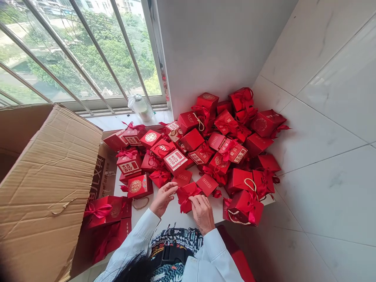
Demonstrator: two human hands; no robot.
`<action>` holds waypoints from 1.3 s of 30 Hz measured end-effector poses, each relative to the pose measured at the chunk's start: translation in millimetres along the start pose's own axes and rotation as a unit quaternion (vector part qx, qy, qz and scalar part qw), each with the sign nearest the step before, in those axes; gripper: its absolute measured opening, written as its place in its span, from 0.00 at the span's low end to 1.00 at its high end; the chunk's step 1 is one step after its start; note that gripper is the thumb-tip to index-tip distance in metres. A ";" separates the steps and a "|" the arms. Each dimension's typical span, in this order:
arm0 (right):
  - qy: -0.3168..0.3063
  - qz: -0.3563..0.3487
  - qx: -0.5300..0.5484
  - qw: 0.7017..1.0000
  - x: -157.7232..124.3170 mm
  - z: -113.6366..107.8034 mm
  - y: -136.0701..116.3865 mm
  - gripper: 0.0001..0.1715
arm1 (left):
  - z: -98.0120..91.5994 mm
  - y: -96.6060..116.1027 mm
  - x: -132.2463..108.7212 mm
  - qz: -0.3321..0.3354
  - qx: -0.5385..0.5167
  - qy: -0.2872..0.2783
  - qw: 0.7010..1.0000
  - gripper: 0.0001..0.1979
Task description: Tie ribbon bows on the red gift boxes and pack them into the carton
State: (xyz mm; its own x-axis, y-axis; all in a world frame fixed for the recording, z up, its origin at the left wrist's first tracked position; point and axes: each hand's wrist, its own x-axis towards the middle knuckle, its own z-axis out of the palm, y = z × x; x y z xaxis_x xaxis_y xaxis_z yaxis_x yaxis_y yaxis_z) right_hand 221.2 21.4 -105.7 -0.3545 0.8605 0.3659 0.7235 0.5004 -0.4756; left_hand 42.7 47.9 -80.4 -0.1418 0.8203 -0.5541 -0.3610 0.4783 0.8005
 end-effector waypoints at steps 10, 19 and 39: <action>-0.009 0.017 0.024 1.000 2.0 -5.1 -2.5 0.12 | -2.7 -4.3 3.7 -0.039 -0.024 0.015 0.999 0.20; -0.105 0.020 -0.012 0.994 16.8 -42.0 -0.9 0.45 | -4.3 -0.3 -6.8 0.014 0.028 -0.012 0.999 0.16; -0.281 -0.070 0.096 0.952 94.2 -72.5 1.7 0.50 | -30.7 24.9 -51.8 0.196 0.217 0.055 0.955 0.09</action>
State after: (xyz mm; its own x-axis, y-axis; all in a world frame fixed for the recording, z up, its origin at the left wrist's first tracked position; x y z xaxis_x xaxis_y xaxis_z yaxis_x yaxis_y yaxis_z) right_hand 232.0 96.3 -14.0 -0.7398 0.6723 -0.0243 0.5431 0.5755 -0.6115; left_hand 12.8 7.6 -38.8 -0.2926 0.9364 -0.1939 0.1514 0.2456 0.9575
